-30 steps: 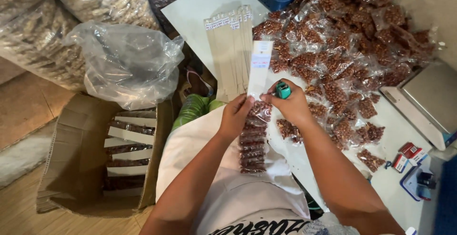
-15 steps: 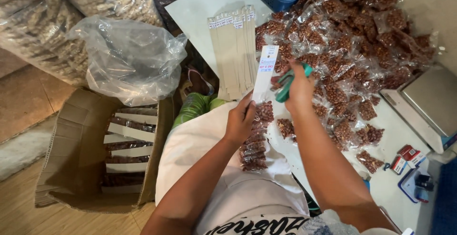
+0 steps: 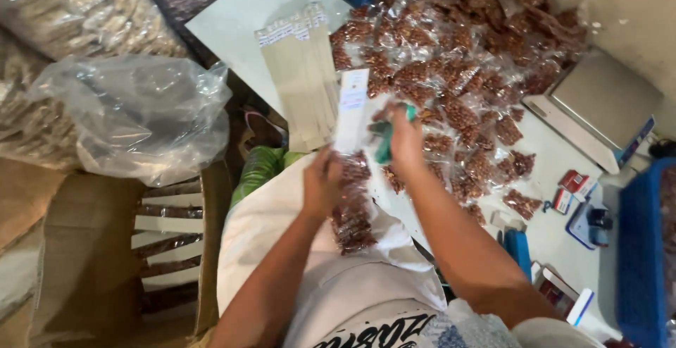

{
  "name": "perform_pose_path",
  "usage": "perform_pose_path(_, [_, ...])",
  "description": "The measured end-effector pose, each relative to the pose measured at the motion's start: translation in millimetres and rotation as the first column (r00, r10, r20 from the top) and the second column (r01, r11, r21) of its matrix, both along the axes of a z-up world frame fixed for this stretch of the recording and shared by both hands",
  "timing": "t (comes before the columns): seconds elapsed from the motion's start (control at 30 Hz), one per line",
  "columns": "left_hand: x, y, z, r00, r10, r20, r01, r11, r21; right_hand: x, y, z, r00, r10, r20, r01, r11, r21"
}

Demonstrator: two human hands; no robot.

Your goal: Attaching small bags of nuts to a display strip using a handheld heat sealer.

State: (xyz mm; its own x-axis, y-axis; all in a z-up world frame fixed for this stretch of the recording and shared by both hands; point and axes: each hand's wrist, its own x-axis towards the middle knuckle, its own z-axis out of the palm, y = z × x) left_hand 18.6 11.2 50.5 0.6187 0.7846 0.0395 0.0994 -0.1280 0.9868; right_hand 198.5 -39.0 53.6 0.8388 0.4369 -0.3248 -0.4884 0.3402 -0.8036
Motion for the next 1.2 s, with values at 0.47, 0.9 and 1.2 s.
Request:
perform_pose_path(0.47, [18.1,62.6,-100.3,0.989,0.018,0.149,0.012,0.979,-0.201,72.5,-179.4,-55.6,0.787,0.542,0.295,0.228,0.19,-0.955])
perform_pose_path(0.9, [27.0,31.2,3.8,0.943,0.095,0.32,0.087,0.855,-0.512,3.0,-35.3,59.3,0.571,0.633,0.523,-0.322,0.759,-0.566])
perform_pose_path(1.2, [14.2,19.7,27.2,0.991,-0.006,0.137,0.032,0.982,-0.188,-15.7,-20.4,68.6,0.662,0.575,0.481,-0.228,0.766,-0.601])
